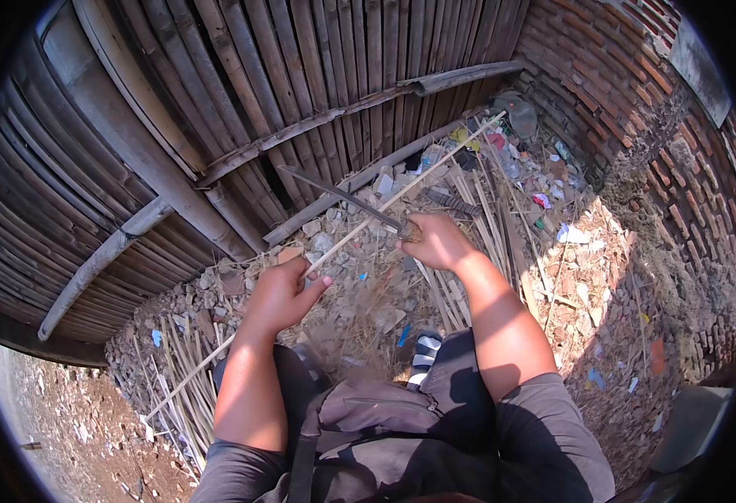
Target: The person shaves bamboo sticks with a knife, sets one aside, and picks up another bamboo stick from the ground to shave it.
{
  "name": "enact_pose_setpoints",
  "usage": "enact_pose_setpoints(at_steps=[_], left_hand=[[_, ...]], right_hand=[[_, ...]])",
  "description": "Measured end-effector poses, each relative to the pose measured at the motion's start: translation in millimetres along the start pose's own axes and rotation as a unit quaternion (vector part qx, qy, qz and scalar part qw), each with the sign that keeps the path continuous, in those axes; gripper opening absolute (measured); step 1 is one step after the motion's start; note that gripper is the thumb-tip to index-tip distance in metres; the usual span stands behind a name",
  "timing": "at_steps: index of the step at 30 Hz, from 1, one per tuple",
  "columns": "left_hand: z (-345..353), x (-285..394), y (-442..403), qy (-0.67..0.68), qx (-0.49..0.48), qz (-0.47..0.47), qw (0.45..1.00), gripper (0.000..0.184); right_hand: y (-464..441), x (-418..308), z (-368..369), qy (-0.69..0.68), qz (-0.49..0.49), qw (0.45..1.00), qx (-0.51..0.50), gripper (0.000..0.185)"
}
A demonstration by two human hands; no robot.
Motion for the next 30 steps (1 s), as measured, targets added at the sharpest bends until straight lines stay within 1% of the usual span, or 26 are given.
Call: enact_pose_setpoints(at_steps=[1, 4, 7, 8, 11, 14, 17, 20, 23, 24, 27, 28, 30], left_hand=[[2, -2, 0, 0.014, 0.001, -0.001, 1.000, 0.048], [4, -4, 1, 0.028, -0.016, -0.016, 0.999, 0.048], [4, -6, 1, 0.040, 0.001, -0.001, 0.999, 0.047], [5, -9, 1, 0.044, 0.003, -0.004, 0.999, 0.047], [3, -13, 0, 0.039, 0.010, -0.006, 0.999, 0.048], [-3, -8, 2, 0.012, 0.010, -0.004, 1.000, 0.049], [-1, -7, 2, 0.012, 0.008, -0.009, 1.000, 0.049], [-4, -4, 1, 0.002, -0.006, -0.021, 1.000, 0.049], [-2, -2, 1, 0.000, -0.012, -0.023, 1.000, 0.049], [-1, -3, 1, 0.000, -0.015, -0.022, 1.000, 0.049], [1, -7, 3, 0.037, -0.018, -0.025, 0.999, 0.048], [1, -8, 3, 0.055, -0.018, -0.024, 0.998, 0.048], [-4, -8, 3, 0.046, 0.002, -0.014, 0.999, 0.047]], right_hand=[[1, -12, 8, 0.014, -0.020, 0.999, -0.026, 0.050], [2, -30, 21, 0.063, -0.028, 0.987, -0.142, 0.051], [0, -12, 12, -0.014, -0.026, 0.993, -0.113, 0.053], [-1, 0, 3, -0.021, -0.024, 0.998, -0.062, 0.055], [-3, 58, -17, -0.092, 0.073, 0.992, 0.046, 0.055], [-2, 88, -24, -0.170, 0.082, 0.979, 0.077, 0.053], [-2, 67, -20, -0.057, 0.114, 0.988, 0.086, 0.050], [-7, 36, 3, -0.098, 0.065, 0.993, 0.010, 0.048], [-4, -11, 17, -0.012, -0.003, 0.996, -0.089, 0.048], [-3, -20, 16, 0.002, -0.003, 0.992, -0.124, 0.048], [-3, -5, 2, 0.015, -0.026, 0.998, -0.055, 0.051], [-6, 21, -3, -0.040, -0.020, 0.999, -0.020, 0.056], [-8, 66, -25, -0.072, 0.034, 0.995, 0.066, 0.058]])
Point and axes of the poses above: each hand's wrist, its own y-axis away from the middle knuckle, its own z-axis out of the palm, x = y × z, the point moved 5 cm from there along -y, towards the middle knuckle, and after that the axes turned 13 degrees about -y, right-handed, at the moved point
